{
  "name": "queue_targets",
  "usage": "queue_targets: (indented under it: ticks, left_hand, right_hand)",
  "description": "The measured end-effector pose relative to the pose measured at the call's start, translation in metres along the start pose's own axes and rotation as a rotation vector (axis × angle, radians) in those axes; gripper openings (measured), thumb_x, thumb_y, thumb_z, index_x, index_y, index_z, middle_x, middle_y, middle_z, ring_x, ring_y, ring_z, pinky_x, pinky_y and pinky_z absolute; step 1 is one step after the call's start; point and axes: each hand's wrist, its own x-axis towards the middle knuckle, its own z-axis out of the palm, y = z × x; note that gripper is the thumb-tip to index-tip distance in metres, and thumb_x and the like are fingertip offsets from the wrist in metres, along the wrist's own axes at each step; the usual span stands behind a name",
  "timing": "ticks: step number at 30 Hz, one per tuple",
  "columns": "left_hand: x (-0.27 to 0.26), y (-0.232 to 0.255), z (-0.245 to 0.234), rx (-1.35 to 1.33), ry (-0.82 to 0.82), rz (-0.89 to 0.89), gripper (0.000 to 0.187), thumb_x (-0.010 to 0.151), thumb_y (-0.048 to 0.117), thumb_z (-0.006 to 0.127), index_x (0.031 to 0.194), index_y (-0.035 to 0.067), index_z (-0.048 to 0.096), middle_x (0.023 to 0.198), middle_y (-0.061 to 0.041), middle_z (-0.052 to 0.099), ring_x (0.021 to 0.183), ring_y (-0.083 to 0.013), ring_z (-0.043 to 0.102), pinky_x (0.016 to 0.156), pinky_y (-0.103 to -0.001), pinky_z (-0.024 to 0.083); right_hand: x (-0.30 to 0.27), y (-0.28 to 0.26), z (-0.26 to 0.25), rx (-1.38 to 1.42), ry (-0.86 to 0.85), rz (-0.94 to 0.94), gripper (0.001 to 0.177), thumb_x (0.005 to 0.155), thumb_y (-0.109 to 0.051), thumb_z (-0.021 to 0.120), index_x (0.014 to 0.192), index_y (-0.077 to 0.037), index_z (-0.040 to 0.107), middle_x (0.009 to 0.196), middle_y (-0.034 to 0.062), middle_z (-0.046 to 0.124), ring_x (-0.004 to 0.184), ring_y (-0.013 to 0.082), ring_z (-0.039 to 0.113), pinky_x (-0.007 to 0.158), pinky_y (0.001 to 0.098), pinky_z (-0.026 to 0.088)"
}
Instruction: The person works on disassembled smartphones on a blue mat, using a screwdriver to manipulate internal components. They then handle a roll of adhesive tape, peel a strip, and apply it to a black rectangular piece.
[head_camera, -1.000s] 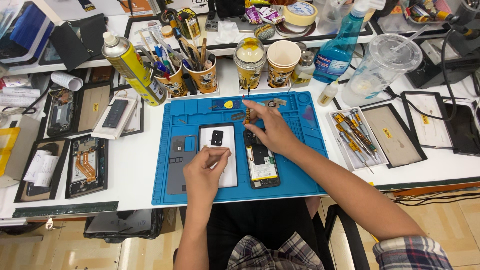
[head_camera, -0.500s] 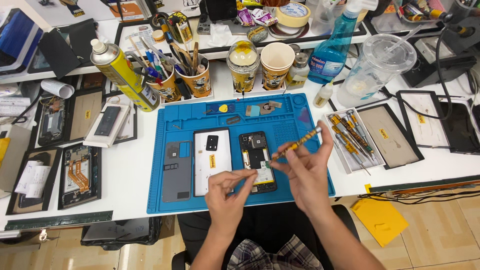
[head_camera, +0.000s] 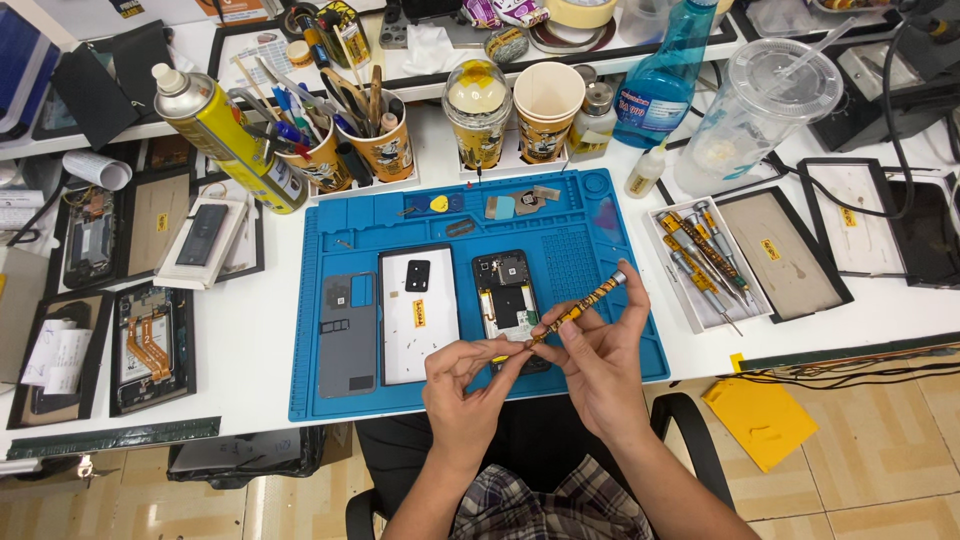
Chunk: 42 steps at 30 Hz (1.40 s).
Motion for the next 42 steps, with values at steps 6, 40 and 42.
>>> queue_targets:
  ticks: [6,40,42]
  left_hand:
    - [0.000,-0.001,-0.002,0.103,-0.013,0.043,0.053,0.081,-0.007,0.085,0.114,0.006,0.047,0.100,-0.017,0.077,0.100,-0.0215,0.080,0.092,-0.031,0.068]
    - [0.002,-0.023,-0.012,0.703,-0.489,0.233,0.034,0.089,0.039,0.084,0.111,0.018,0.068,0.124,-0.005,0.067,0.134,-0.0365,0.054,0.115,-0.068,0.031]
    - [0.002,-0.022,-0.012,0.711,-0.469,0.240,0.030,0.090,0.039,0.082,0.108,0.019,0.068,0.120,-0.003,0.068,0.134,-0.0355,0.055,0.115,-0.068,0.031]
  right_hand:
    - [-0.001,0.000,0.001,-0.035,-0.003,-0.030,0.085,0.101,-0.005,0.060,0.162,-0.032,0.008,0.107,0.0230,0.063,0.094,0.0269,0.070,0.086,0.0366,0.064]
    - [0.121,0.011,-0.041,-0.976,-0.447,-0.440,0.064,0.104,0.000,0.060,0.153,-0.013,0.022,0.118,0.0176,0.069,0.111,0.0254,0.072,0.080,0.0308,0.067]
    - [0.120,0.017,-0.044,-0.990,-0.457,-0.432,0.061,0.104,-0.001,0.060,0.153,-0.013,0.025,0.117,0.0180,0.068,0.112,0.0264,0.071,0.085,0.0358,0.069]
